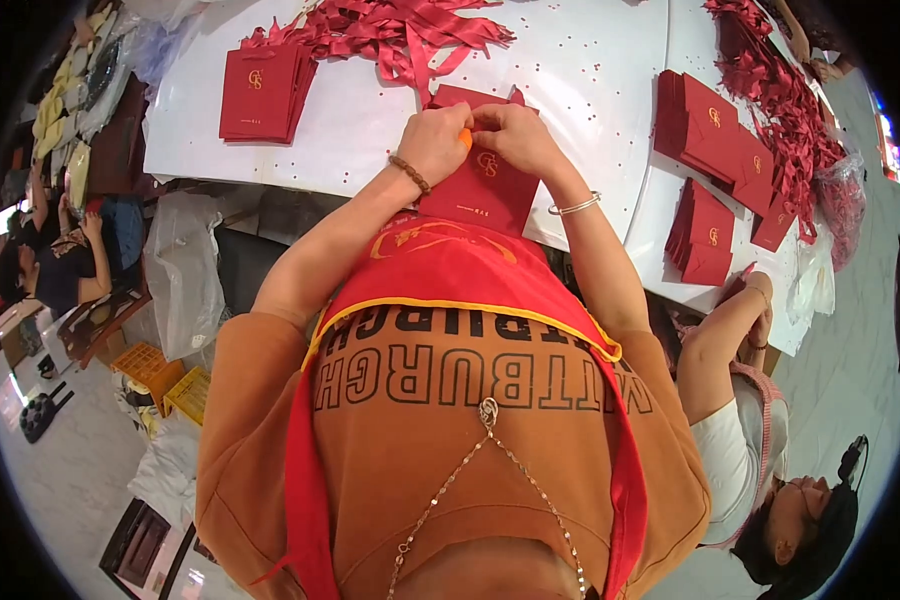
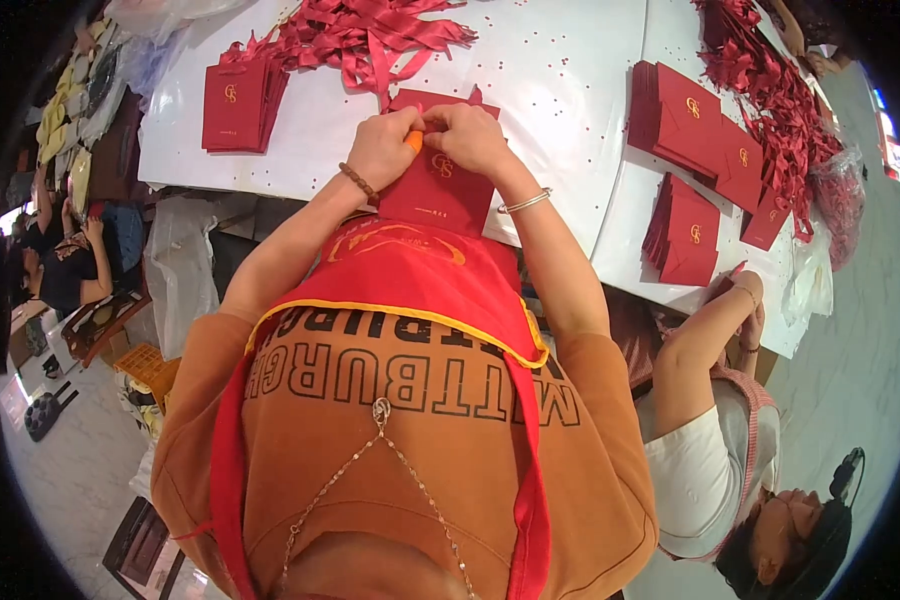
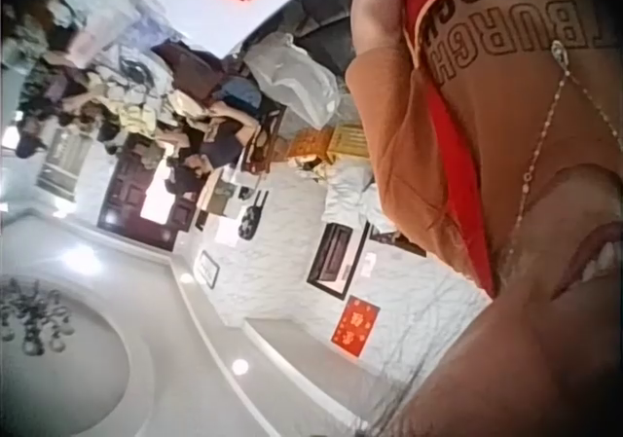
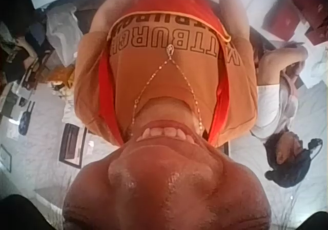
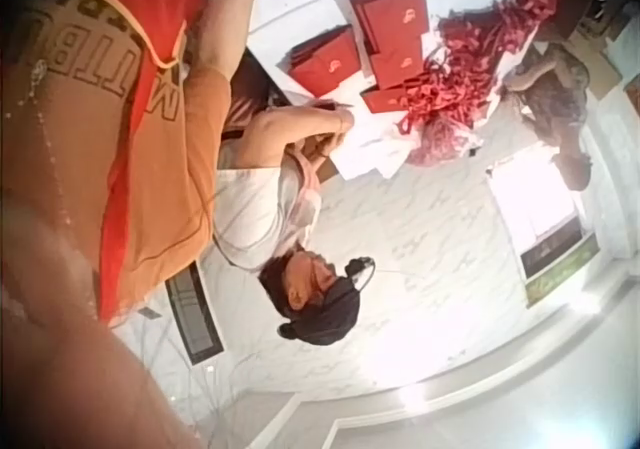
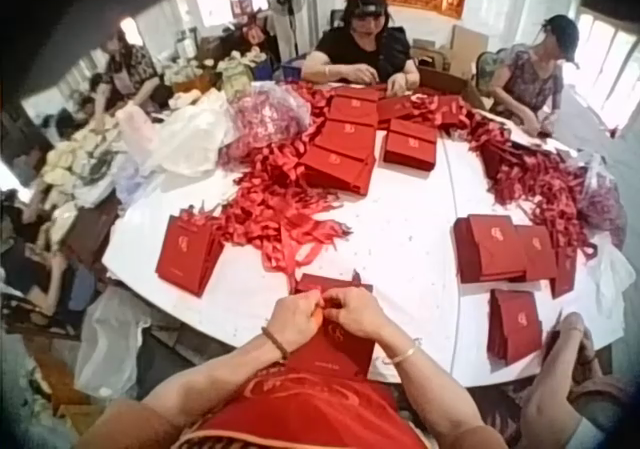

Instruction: Tying red decorative ribbons into bows on the handles of red gift bags.

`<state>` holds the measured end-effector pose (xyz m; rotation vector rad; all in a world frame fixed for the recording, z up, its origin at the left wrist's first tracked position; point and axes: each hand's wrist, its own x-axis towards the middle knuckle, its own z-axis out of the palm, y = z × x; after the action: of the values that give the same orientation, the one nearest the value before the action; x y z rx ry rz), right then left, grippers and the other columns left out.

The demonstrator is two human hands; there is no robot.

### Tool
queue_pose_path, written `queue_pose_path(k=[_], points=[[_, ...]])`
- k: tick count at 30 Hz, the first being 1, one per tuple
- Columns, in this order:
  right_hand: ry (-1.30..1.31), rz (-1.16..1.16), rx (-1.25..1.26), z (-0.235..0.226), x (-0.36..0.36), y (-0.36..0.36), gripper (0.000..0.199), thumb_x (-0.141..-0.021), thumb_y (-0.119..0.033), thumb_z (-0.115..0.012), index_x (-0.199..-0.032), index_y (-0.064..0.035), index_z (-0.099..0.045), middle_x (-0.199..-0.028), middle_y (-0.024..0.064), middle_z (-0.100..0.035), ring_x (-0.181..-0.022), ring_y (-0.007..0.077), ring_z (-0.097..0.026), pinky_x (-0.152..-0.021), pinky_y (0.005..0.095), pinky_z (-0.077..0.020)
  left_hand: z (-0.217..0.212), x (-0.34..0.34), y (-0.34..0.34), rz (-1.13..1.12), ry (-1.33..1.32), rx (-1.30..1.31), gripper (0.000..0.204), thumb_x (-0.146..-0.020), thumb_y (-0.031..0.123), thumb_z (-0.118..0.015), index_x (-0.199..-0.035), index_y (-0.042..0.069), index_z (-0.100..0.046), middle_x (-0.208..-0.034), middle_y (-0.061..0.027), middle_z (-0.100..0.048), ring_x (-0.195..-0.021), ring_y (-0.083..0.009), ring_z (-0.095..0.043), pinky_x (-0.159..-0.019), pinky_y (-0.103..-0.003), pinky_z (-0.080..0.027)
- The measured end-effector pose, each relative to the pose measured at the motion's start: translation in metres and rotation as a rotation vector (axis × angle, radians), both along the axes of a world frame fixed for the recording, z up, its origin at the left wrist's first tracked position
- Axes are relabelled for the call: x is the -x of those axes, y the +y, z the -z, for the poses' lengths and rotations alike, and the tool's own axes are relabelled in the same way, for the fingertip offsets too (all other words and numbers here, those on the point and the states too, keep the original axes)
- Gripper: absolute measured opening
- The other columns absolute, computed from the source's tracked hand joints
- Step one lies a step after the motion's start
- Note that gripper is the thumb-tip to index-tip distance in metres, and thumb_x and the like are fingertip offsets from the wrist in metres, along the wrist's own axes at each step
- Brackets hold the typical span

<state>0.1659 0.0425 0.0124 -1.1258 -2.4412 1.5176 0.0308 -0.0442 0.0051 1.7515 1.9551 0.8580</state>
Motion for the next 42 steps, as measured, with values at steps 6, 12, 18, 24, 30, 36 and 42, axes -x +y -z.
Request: queue_pose_path(k=[6, 12, 18, 24, 30, 36, 42], points=[[0.085, 0.036, -0.091, -0.005, -0.003, -0.008, 0.03, -0.073, -0.023, -0.062, -0.098, -0.0066, -0.058, -0.088, 0.0132, -0.064, -0.088, 0.0291, -0.06, -0.075, 0.0374, -0.0464, -0.015, 0.008, 0.002, -0.073, -0.127, 0.206, 0.02, -0.073, 0.016, -0.06, -0.091, 0.008, -0.055, -0.07, -0.011, -0.061, -0.067, -0.0294, -0.06, -0.059, -0.038, -0.046], [-0.094, -0.054, -0.497, -0.018, -0.008, -0.019, 0.022, -0.075, -0.023, -0.064, -0.091, -0.0102, -0.057, -0.079, 0.0074, -0.063, -0.074, 0.0254, -0.059, -0.068, 0.0359, -0.0415, -0.024, 0.024, 0.009, 0.014, 0.179, 0.181, 0.022, -0.075, 0.032, -0.058, -0.085, 0.013, -0.061, -0.081, -0.0078, -0.062, -0.082, -0.0239, -0.057, -0.07, -0.038, -0.042], [0.01, -0.086, -0.634, -0.019, -0.006, -0.03, 0.018, -0.074, -0.024, -0.064, -0.089, -0.015, -0.058, -0.072, 0.0039, -0.061, -0.071, 0.0212, -0.057, -0.068, 0.0345, -0.034, -0.017, 0.061, 0.058, 0.53, 0.01, 0.748, 0.025, -0.076, 0.024, -0.056, -0.084, 0.002, -0.063, -0.089, -0.0083, -0.059, -0.086, -0.0205, -0.055, -0.077, -0.03, -0.042], [0.123, -0.126, -0.681, -0.02, -0.006, -0.031, 0.017, -0.074, -0.022, -0.064, -0.089, -0.015, -0.059, -0.074, 0.0031, -0.062, -0.07, 0.0199, -0.057, -0.068, 0.0343, -0.0334, -0.017, 0.062, 0.078, 0.774, -0.143, 0.922, 0.02, -0.072, 0.016, -0.055, -0.071, -0.003, -0.059, -0.076, -0.004, -0.058, -0.068, -0.0125, -0.049, -0.062, -0.027, -0.039], [0.118, -0.101, -0.577, -0.005, -0.012, -0.023, 0.019, -0.074, -0.023, -0.063, -0.091, -0.0169, -0.062, -0.07, 0.0045, -0.061, -0.069, 0.021, -0.056, -0.067, 0.035, -0.0325, 0.014, 0.047, 0.074, 0.414, -0.33, 0.642, 0.015, -0.071, 0.014, -0.057, -0.069, 0.0, -0.061, -0.073, -0.0021, -0.058, -0.06, -0.0105, -0.048, -0.055, -0.025, -0.038], [0.01, -0.039, -0.417, -0.003, -0.007, -0.018, 0.022, -0.075, -0.027, -0.062, -0.093, -0.0151, -0.063, -0.075, 0.0069, -0.063, -0.069, 0.0253, -0.058, -0.064, 0.0374, -0.039, 0.036, 0.042, 0.077, -0.034, -0.075, 0.24, 0.024, -0.078, 0.024, -0.058, -0.089, 0.004, -0.065, -0.077, -0.0133, -0.063, -0.073, -0.0247, -0.059, -0.068, -0.03, -0.045], [-0.024, 0.046, -0.208, 0.019, -0.012, -0.01, 0.029, -0.075, -0.032, -0.063, -0.098, -0.0148, -0.062, -0.078, 0.01, -0.063, -0.073, 0.0281, -0.06, -0.064, 0.0365, -0.0458, 0.038, 0.111, 0.083, -0.487, -0.174, 0.316, 0.034, -0.076, 0.037, -0.06, -0.093, 0.008, -0.063, -0.09, -0.0131, -0.064, -0.086, -0.0276, -0.061, -0.073, -0.037, -0.046]])
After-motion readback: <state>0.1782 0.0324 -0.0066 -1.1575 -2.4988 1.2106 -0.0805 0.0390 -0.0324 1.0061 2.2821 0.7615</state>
